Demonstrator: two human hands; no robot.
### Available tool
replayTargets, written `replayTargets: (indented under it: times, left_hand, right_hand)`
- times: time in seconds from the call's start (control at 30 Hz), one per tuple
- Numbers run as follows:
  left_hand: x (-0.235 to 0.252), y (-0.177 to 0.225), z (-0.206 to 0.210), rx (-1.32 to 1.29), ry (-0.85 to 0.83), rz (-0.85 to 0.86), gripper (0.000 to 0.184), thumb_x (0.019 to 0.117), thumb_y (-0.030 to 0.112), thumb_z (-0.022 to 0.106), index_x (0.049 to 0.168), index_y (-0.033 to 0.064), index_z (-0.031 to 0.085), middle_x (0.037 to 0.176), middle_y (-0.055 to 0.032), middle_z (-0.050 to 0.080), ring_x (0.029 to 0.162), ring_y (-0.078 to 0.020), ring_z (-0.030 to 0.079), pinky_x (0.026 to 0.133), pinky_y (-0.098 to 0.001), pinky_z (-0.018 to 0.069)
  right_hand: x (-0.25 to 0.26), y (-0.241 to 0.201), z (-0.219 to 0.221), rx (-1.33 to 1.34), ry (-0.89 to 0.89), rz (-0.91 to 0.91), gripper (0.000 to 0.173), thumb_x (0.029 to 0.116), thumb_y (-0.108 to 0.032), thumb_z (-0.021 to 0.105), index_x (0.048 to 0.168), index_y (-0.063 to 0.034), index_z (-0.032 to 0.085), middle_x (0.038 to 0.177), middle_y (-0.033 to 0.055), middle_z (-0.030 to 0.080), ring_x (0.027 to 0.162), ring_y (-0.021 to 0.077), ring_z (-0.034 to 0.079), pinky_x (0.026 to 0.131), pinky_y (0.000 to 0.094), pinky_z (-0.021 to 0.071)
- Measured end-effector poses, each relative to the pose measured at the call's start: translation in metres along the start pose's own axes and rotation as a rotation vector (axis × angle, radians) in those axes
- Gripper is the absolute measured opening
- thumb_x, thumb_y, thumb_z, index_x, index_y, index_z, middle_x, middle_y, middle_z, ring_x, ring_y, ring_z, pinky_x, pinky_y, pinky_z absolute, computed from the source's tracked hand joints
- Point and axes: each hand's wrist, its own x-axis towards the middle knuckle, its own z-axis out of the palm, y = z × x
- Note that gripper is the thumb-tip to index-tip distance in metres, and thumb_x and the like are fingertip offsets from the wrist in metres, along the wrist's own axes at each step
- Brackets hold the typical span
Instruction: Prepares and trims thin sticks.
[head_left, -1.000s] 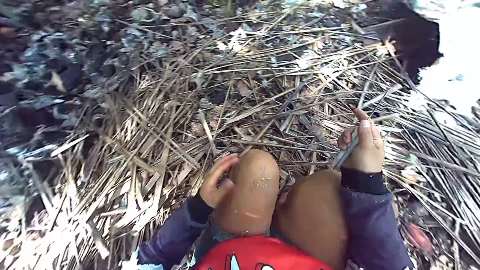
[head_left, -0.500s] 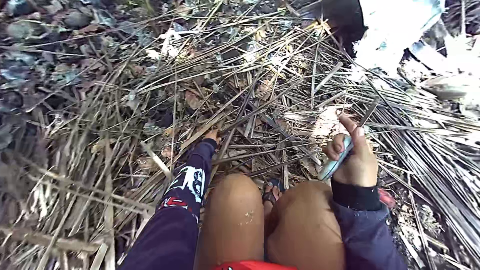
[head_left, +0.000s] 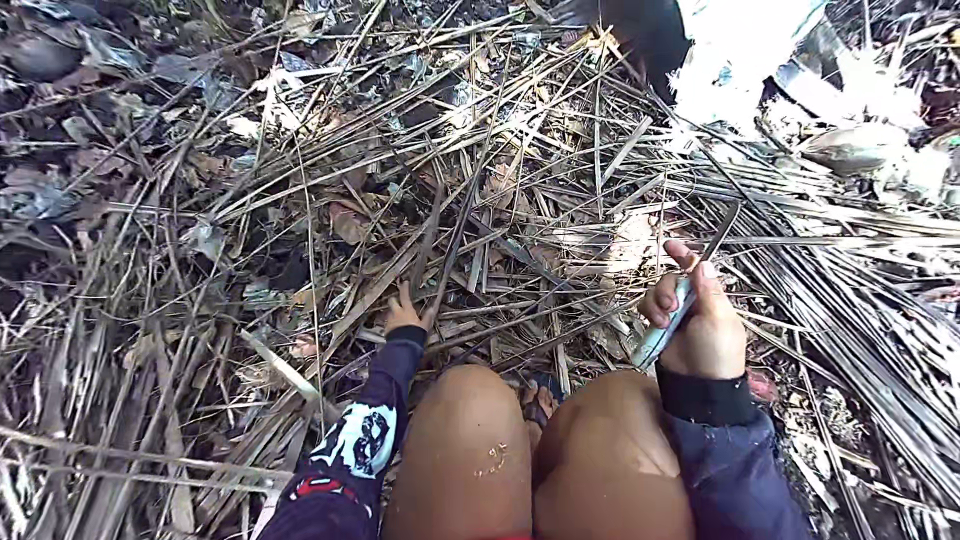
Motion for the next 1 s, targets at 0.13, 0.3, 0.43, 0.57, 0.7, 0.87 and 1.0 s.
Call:
replayTargets:
  times: [0.13, 0.3, 0.43, 0.57, 0.7, 0.87, 1.0]
  left_hand:
    - [-0.012, -0.020, -0.006, 0.023, -0.036, 0.001, 0.067, 0.1030, 0.030, 0.060, 0.163, 0.0260, 0.030, 0.154, -0.0356, 0.037, 0.121, -0.0547, 0.059, 0.098, -0.0674, 0.0482]
    - [-0.067, -0.118, -0.072, -0.154, 0.359, -0.088, 0.046, 0.1064, 0.014, 0.049, 0.152, 0.0184, 0.051, 0.143, -0.0411, 0.046, 0.123, -0.0615, 0.053, 0.099, -0.0720, 0.0435]
    - [-0.159, -0.223, -0.076, -0.008, 0.544, -0.307, 0.056, 0.1013, 0.012, 0.058, 0.155, 0.0125, 0.045, 0.142, -0.0462, 0.043, 0.126, -0.0685, 0.045, 0.098, -0.0774, 0.0385]
    - [-0.171, -0.180, -0.053, 0.198, 0.313, -0.185, 0.070, 0.0811, 0.014, 0.082, 0.145, 0.0066, 0.056, 0.145, -0.0372, 0.048, 0.134, -0.0613, 0.043, 0.102, -0.0812, 0.0330]
    - [-0.074, -0.060, -0.012, 0.085, -0.178, 0.092, 0.061, 0.1019, 0.026, 0.062, 0.153, 0.0009, 0.042, 0.150, -0.0318, 0.046, 0.139, -0.0498, 0.046, 0.113, -0.0631, 0.0376]
    - [0.007, 0.001, 0.012, 0.237, -0.190, 0.155, 0.067, 0.0991, 0.034, 0.066, 0.153, 0.0032, 0.043, 0.149, -0.0306, 0.048, 0.140, -0.0502, 0.044, 0.115, -0.0676, 0.0313]
    - [0.041, 0.017, 0.022, 0.055, -0.331, 0.062, 0.045, 0.1061, 0.020, 0.053, 0.146, -0.0006, 0.052, 0.150, -0.0266, 0.050, 0.145, -0.0413, 0.042, 0.120, -0.0582, 0.0279]
  right_hand:
    - [0.002, 0.003, 0.006, 0.011, -0.017, 0.032, 0.051, 0.1111, -0.024, 0.013, 0.131, -0.0046, 0.056, 0.055, -0.0078, 0.053, 0.043, 0.0019, 0.048, 0.045, 0.0170, 0.0457]
    - [0.002, 0.003, 0.006, 0.036, -0.008, 0.037, 0.049, 0.1108, -0.022, 0.014, 0.129, -0.0028, 0.055, 0.055, -0.0075, 0.053, 0.042, 0.0020, 0.048, 0.044, 0.0167, 0.0456]
    - [0.004, 0.004, 0.005, 0.049, 0.004, 0.034, 0.049, 0.1108, -0.020, 0.011, 0.129, -0.0024, 0.053, 0.055, -0.0074, 0.053, 0.042, 0.0018, 0.048, 0.043, 0.0159, 0.0451]
    - [0.003, 0.005, 0.011, 0.029, -0.012, 0.036, 0.047, 0.1111, -0.020, 0.015, 0.128, -0.0023, 0.056, 0.055, -0.0079, 0.052, 0.042, 0.0016, 0.048, 0.045, 0.0160, 0.0452]
    - [-0.004, 0.005, 0.020, 0.007, -0.072, 0.032, 0.046, 0.1108, -0.021, 0.017, 0.128, -0.0028, 0.056, 0.055, -0.0086, 0.052, 0.043, 0.0012, 0.048, 0.045, 0.0161, 0.0455]
    - [-0.013, 0.002, 0.009, -0.050, -0.011, 0.021, 0.045, 0.1105, -0.019, 0.019, 0.127, -0.0018, 0.057, 0.054, -0.0085, 0.050, 0.042, 0.0012, 0.047, 0.045, 0.0168, 0.0451]
    - [-0.015, 0.000, 0.004, -0.101, 0.067, 0.049, 0.039, 0.1108, -0.022, 0.027, 0.130, -0.0029, 0.056, 0.056, -0.0091, 0.047, 0.044, 0.0013, 0.045, 0.046, 0.0181, 0.0439]
